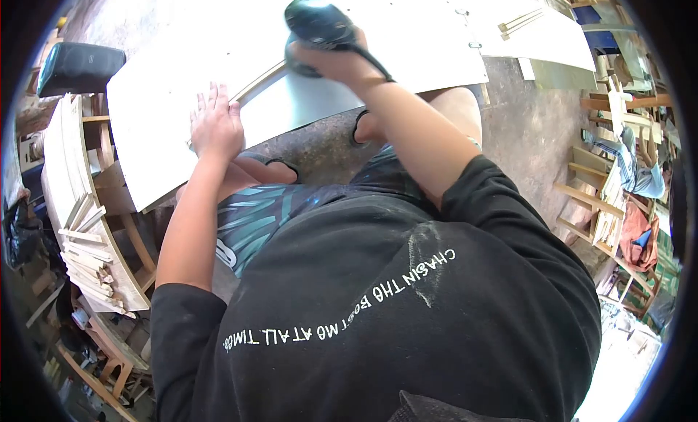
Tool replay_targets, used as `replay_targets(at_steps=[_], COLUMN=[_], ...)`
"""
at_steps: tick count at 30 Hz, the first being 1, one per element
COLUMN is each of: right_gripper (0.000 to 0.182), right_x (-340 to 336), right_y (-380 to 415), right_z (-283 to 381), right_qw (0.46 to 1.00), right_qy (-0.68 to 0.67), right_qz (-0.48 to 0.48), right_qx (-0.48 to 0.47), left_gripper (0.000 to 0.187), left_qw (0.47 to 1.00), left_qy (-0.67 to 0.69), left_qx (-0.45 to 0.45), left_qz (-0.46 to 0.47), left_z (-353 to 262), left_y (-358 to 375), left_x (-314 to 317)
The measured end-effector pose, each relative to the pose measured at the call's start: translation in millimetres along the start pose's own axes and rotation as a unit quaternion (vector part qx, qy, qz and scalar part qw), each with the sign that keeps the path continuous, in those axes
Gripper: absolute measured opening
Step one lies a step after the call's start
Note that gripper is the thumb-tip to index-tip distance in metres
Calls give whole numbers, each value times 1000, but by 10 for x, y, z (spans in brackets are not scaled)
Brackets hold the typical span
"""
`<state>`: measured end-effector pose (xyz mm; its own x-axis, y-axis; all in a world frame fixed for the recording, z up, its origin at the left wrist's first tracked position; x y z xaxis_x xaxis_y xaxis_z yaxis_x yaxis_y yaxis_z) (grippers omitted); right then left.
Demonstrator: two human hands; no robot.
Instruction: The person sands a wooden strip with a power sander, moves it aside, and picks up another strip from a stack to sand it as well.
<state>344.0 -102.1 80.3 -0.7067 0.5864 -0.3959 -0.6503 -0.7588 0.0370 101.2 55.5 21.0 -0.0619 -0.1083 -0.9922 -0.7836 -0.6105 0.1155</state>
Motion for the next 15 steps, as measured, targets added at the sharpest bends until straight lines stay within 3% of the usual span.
replay_targets(at_steps=[1,3,6,8,11,12,15], right_gripper=[46,52,44,45,47,47,49], right_x=[183,480,695,643,428,224,-159], right_y=[-35,-33,-20,15,-120,-64,-201], right_z=[82,144,412,392,266,235,-132], right_qw=[999,998,976,989,989,998,999], right_qy=[28,10,125,55,131,52,3], right_qz=[45,30,1,12,47,12,-51], right_qx=[3,-46,-175,-135,-59,-40,5], left_gripper=[58,59,59,59,57,57,58], left_qw=[1000,1000,1000,1000,1000,1000,999], left_qy=[8,22,24,11,0,1,32], left_qx=[-4,-5,-5,-5,0,2,-1], left_qz=[11,17,8,7,-11,-17,-14], left_z=[40,36,17,66,57,33,30], left_y=[-14,-63,-58,-40,-26,-16,-9], left_x=[56,107,111,118,87,67,58])
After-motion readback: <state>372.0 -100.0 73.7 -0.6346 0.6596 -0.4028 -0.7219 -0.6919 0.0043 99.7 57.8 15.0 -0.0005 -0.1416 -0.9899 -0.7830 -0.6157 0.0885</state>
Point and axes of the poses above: each hand's wrist, its own y-axis away from the middle knuckle, its own x-axis out of the palm, z = x × y, the point moved 7 cm from there along -y, towards the middle knuckle, and after that the axes turned 7 degrees about z, right-handed, at the moved point
